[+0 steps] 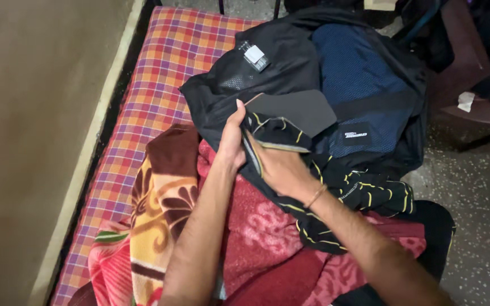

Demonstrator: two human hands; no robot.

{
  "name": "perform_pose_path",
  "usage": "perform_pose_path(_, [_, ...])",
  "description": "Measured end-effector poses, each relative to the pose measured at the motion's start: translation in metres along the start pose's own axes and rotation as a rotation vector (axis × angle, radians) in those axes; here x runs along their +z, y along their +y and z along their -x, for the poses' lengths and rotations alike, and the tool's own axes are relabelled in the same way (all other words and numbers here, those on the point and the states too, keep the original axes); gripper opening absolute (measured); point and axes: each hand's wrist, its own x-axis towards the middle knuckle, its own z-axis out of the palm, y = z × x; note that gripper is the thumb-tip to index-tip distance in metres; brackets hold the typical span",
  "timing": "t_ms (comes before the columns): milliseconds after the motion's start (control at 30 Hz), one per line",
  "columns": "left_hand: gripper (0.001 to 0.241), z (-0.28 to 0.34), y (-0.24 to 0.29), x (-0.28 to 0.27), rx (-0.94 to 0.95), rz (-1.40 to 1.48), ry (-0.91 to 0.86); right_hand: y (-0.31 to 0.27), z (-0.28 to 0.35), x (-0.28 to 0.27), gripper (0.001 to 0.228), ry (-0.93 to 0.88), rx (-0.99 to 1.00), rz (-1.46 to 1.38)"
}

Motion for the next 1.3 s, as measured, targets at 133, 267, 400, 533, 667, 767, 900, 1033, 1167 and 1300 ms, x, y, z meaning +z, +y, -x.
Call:
perform_pose_path(133, [0.057, -0.008, -0.006, -0.003, -0.053, 0.159, -0.021, 0.021, -0.013, -0.006, 0.058, -0.306, 0.369, 0.018])
perform_pose_path(267, [0.051, -0.017, -0.008, -0.007, 0.059, 0.082, 0.013, 0.045, -0.034, 0.016, 0.066, 0.038, 0.270, 0.160])
perform_pose_path(400, [0.053, -0.005, -0.010, -0.003, 0.047, -0.014, 0.012, 0.049, -0.052, 0.031, 0.064, 0.159, 0.617, 0.210])
perform_pose_path(533, [0.055, 0.002, 0.001, 0.008, 0.092, -0.044, 0.040, 0.022, -0.037, 0.026, 0.057, 0.076, 0.259, 0.375])
perform_pose_path(667, [0.052, 0.001, -0.005, 0.005, 0.130, -0.193, 0.065, 0.004, 0.020, 0.020, 0.061, -0.135, 0.171, 0.015])
perform_pose_path(767, [0.051, -0.008, -0.015, 0.008, 0.135, -0.196, 0.096, 0.036, 0.016, 0.005, 0.066, -0.383, 0.571, -0.010])
perform_pose_path(900, [0.051, -0.004, -0.012, 0.005, 0.115, -0.208, 0.110, 0.068, -0.038, -0.006, 0.057, -0.057, 0.622, 0.177])
perform_pose_path(1033, [0.052, -0.006, -0.007, 0.011, 0.203, -0.248, 0.128, 0.027, -0.026, 0.005, 0.056, -0.036, 0.333, 0.428])
perform_pose_path(1167, [0.051, 0.001, -0.012, 0.005, 0.190, -0.251, 0.138, 0.019, 0.028, 0.016, 0.063, -0.370, 0.403, 0.027])
perform_pose_path(1300, [0.048, -0.005, -0.012, 0.011, 0.153, -0.145, 0.116, 0.100, 0.009, 0.002, 0.056, -0.021, 0.464, -0.031])
